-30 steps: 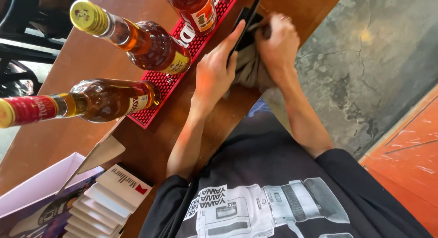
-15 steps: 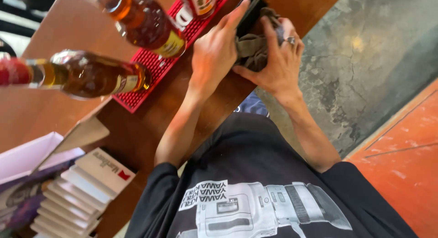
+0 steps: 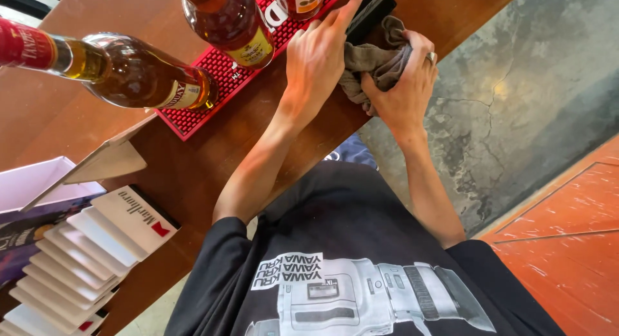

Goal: Cleaning and wiping down various items at a bar, including cigarette packs, menu holders, and counter surfaces using a cloth.

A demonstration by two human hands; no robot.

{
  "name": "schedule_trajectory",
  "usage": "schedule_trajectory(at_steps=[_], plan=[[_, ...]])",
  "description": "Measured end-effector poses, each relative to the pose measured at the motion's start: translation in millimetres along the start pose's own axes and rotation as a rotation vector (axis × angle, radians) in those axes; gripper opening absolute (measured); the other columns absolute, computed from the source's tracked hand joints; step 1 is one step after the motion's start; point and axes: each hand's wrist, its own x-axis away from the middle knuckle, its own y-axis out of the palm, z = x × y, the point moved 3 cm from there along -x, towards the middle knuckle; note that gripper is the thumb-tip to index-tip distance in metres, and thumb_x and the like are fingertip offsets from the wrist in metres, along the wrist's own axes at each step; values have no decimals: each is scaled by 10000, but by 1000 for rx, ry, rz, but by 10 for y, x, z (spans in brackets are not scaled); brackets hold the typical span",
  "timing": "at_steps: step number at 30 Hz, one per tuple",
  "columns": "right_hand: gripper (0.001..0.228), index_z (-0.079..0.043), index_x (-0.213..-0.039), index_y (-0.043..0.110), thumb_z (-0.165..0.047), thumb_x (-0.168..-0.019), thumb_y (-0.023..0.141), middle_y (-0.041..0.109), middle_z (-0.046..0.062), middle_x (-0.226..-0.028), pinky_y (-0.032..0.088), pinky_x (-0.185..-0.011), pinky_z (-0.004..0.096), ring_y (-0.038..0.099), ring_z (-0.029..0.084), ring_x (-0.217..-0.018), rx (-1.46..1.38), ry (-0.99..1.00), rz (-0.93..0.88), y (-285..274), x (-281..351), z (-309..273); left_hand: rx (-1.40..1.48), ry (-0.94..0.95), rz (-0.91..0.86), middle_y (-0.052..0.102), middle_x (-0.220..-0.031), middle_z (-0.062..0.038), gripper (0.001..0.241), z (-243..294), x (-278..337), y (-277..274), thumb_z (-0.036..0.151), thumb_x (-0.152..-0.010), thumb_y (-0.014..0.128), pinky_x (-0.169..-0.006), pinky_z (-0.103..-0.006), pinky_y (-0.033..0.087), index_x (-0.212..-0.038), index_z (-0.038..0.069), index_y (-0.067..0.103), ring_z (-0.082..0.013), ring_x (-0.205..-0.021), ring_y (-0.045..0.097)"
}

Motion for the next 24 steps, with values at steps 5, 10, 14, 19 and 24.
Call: schedule_trajectory(at_steps=[5,10,14,19,24], plan=[[649,-34,-1337,540,-234,-844,911,562,174,-1304,437,-1053,470,542,367,-1242,-80,-71,-7,-216,-108,-73,-20,94,230,543,-1475,-103,543,459,192,-429,112,-944,699,-1157,-472,417,-1438,170,482,-358,-1341,521],[216,-16,-1021,687,-149,-996,855,636,155,-1037,513,-869,377,644,316,-967,-270,-65,-72,-619,13,-117,278,108,79,515,-1565,-35,483,651,719,-551,148,-1037,731,-1241,-366,412,-1463,209,512,-258,-1425,498],[182,0,-975,638,-129,-1061,734,637,81,-969,484,-849,285,594,178,-901,-437,94,-275,-843,164,-357,511,21,-20,505,-1485,-180,866,777,944,-604,453,-843,861,-1168,-471,411,-1483,58,431,-392,-1375,507],[170,-17,-1008,659,-169,-1082,636,646,23,-926,439,-851,242,539,58,-867,-917,312,-648,-680,207,-525,867,-298,-129,656,-1303,-136,783,744,1479,-681,430,-843,862,-1023,-379,557,-1439,56,517,-301,-1195,687],[390,-9,-1072,628,-256,-827,804,715,-16,-893,536,-709,232,649,47,-808,-645,81,-1093,-683,41,-946,690,-329,-41,734,-1031,-118,457,712,1622,-1081,354,-873,847,-838,-348,583,-1176,47,695,-277,-927,743]])
